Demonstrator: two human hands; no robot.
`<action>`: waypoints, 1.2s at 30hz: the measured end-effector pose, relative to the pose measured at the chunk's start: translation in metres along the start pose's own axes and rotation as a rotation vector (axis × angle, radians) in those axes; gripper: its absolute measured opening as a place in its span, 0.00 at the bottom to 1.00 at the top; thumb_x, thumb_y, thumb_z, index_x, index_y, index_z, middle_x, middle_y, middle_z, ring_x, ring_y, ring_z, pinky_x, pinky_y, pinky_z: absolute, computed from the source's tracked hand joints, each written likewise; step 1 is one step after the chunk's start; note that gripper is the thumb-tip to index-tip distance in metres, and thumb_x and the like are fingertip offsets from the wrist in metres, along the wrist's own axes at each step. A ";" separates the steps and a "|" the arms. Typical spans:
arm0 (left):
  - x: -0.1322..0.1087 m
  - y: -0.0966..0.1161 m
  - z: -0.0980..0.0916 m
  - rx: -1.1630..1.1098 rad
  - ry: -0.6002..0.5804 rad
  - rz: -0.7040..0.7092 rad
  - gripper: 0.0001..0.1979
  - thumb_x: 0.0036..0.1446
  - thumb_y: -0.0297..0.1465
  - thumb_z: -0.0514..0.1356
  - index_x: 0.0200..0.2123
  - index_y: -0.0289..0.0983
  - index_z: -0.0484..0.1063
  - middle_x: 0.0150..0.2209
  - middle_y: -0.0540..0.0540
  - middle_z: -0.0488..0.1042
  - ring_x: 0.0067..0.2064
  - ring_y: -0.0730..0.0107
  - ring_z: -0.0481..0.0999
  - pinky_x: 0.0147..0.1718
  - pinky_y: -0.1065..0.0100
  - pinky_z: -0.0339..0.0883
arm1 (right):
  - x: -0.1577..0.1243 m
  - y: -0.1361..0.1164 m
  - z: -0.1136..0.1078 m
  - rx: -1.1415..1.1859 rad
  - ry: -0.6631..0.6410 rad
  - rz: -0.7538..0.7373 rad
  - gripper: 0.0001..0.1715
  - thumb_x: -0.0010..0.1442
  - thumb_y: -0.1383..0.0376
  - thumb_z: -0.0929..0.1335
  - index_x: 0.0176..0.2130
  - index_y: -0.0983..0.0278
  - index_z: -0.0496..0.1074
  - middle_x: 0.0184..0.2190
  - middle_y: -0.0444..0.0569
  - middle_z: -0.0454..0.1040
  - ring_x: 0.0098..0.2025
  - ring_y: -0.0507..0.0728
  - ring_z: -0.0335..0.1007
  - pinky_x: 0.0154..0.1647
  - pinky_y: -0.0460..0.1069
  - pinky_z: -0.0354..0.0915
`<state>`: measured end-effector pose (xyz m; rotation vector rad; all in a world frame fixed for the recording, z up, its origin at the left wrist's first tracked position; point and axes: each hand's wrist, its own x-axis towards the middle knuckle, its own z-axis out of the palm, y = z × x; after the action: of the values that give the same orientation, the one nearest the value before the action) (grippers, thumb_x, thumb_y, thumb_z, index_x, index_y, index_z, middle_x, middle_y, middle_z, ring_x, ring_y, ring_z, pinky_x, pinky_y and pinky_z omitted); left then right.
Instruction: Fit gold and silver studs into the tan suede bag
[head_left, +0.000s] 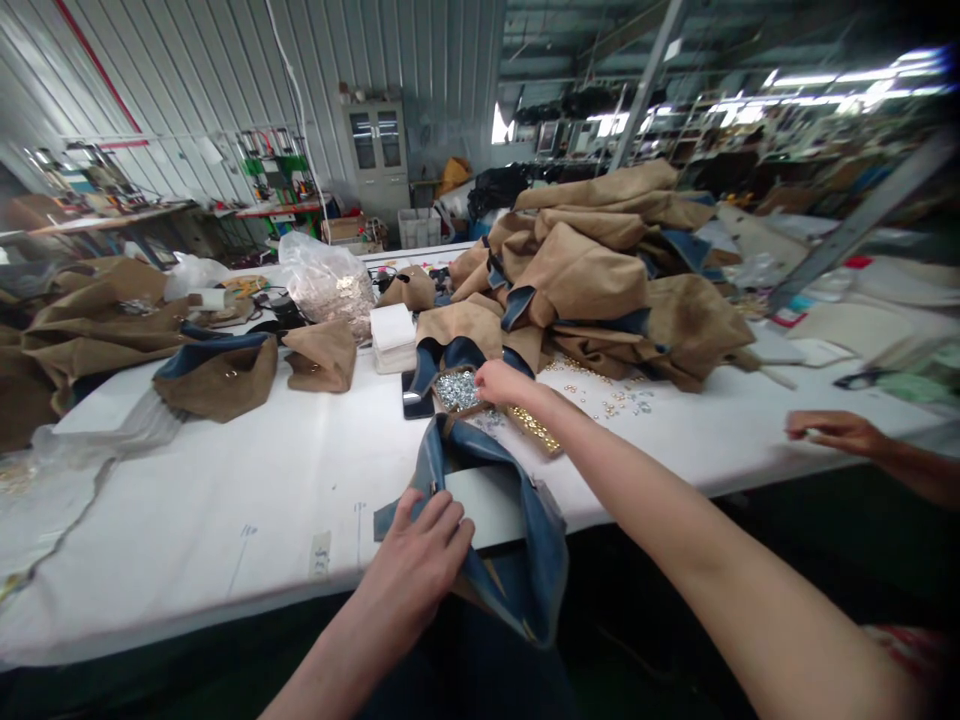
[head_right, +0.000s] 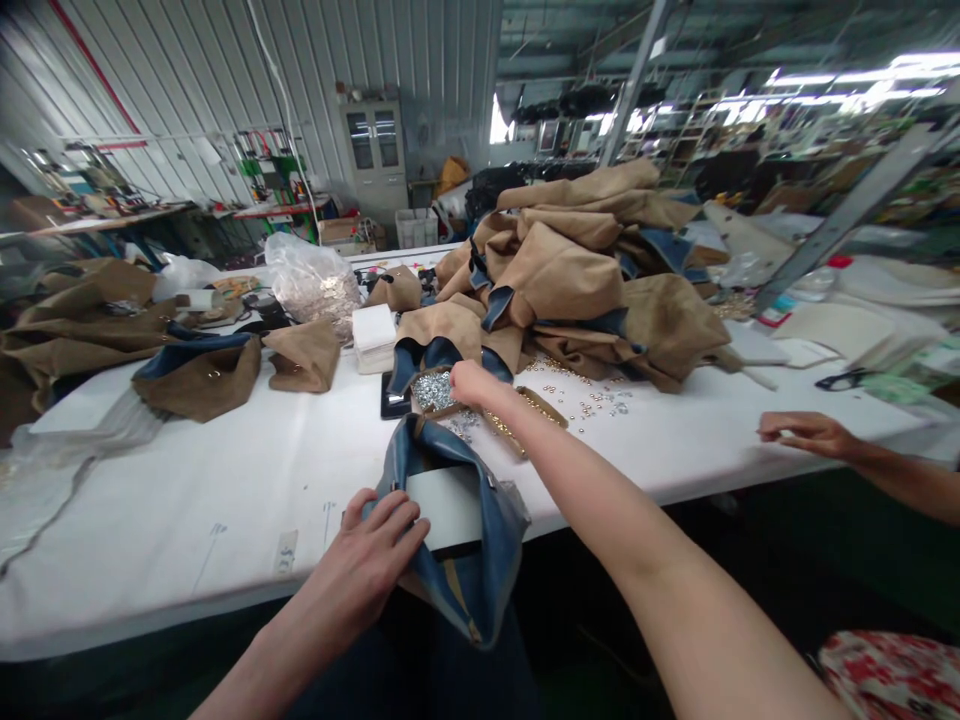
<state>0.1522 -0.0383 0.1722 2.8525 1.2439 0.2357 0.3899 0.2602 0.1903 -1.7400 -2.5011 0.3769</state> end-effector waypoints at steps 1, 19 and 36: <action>0.000 0.000 0.000 0.005 -0.004 -0.006 0.21 0.75 0.21 0.60 0.66 0.40 0.71 0.65 0.38 0.77 0.74 0.47 0.68 0.73 0.43 0.59 | 0.009 -0.001 0.007 -0.013 0.000 0.028 0.03 0.66 0.71 0.80 0.42 0.69 0.90 0.39 0.59 0.86 0.46 0.65 0.84 0.52 0.49 0.73; -0.002 -0.006 0.011 0.025 0.018 0.055 0.18 0.80 0.26 0.58 0.68 0.40 0.71 0.66 0.40 0.77 0.57 0.51 0.74 0.54 0.51 0.69 | -0.056 0.024 0.078 -0.038 0.024 0.234 0.26 0.71 0.52 0.83 0.51 0.74 0.89 0.48 0.73 0.85 0.52 0.73 0.87 0.50 0.52 0.77; -0.002 0.002 0.014 -0.022 0.012 -0.005 0.26 0.72 0.17 0.57 0.68 0.41 0.69 0.68 0.39 0.75 0.61 0.50 0.74 0.57 0.49 0.71 | -0.034 0.031 0.114 0.137 0.144 0.187 0.09 0.76 0.61 0.78 0.49 0.64 0.88 0.49 0.56 0.87 0.53 0.63 0.84 0.54 0.48 0.70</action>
<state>0.1542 -0.0408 0.1584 2.8333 1.2422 0.2648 0.4082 0.2203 0.0750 -1.8790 -2.1689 0.4079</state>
